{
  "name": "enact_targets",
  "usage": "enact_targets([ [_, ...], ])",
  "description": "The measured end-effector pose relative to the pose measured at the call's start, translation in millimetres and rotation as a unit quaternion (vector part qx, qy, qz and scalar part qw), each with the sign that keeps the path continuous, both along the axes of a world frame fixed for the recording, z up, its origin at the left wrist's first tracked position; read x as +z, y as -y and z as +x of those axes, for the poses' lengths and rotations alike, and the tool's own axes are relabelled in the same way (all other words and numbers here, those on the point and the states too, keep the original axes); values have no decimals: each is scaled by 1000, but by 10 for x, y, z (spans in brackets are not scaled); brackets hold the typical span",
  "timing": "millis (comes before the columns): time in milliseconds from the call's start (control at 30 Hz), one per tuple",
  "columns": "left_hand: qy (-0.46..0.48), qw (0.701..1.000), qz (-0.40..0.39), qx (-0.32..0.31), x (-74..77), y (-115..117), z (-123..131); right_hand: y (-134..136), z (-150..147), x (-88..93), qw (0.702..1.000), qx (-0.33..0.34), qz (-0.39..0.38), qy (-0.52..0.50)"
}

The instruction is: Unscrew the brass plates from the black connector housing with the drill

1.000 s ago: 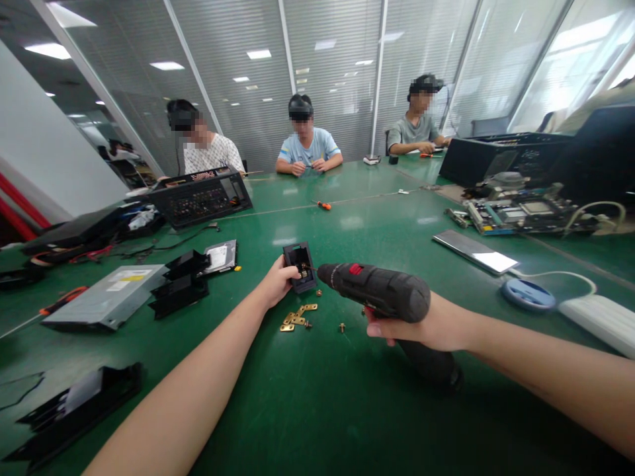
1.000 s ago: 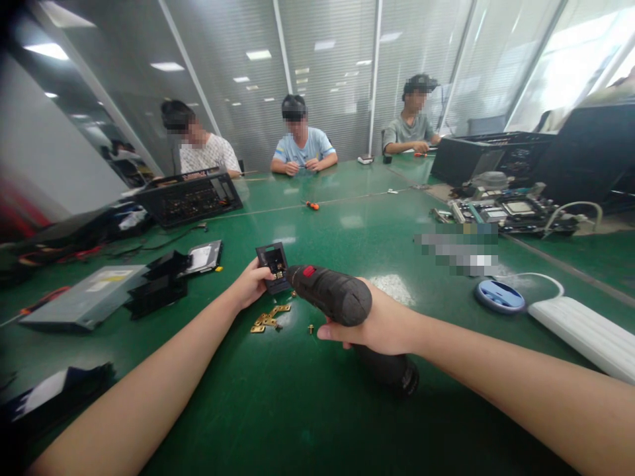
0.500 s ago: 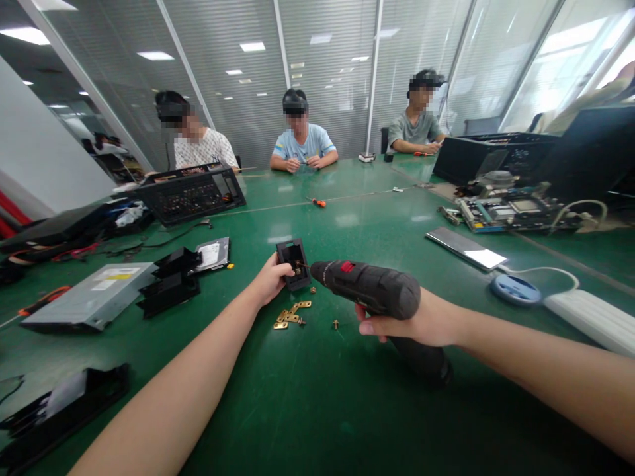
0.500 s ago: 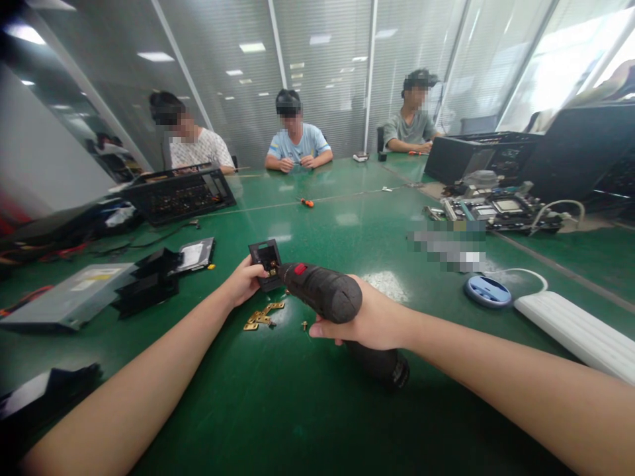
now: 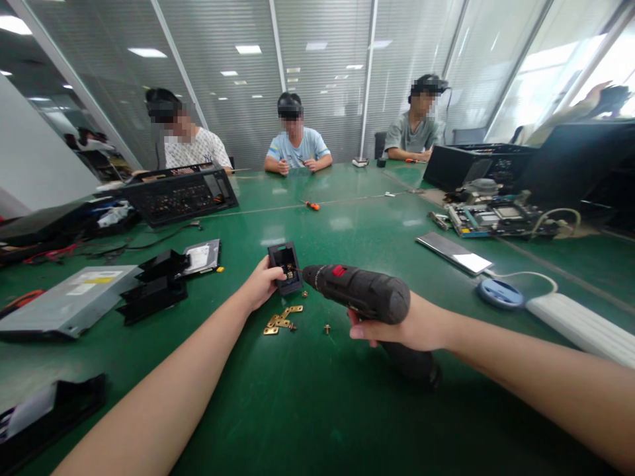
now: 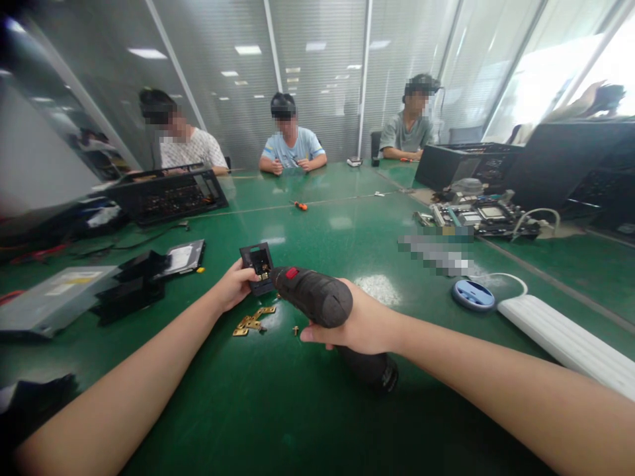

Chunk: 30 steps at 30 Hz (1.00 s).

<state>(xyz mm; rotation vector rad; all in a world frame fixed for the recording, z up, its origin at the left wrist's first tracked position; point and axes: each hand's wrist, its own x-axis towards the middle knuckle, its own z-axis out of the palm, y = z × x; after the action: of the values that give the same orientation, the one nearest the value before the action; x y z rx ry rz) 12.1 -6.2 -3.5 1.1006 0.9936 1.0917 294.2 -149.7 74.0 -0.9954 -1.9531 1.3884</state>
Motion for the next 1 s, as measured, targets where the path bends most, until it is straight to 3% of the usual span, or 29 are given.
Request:
enact_targets([
  [1000, 2, 1000, 2, 7, -13, -12, 15, 9, 12, 23, 1000, -1, 6, 1],
])
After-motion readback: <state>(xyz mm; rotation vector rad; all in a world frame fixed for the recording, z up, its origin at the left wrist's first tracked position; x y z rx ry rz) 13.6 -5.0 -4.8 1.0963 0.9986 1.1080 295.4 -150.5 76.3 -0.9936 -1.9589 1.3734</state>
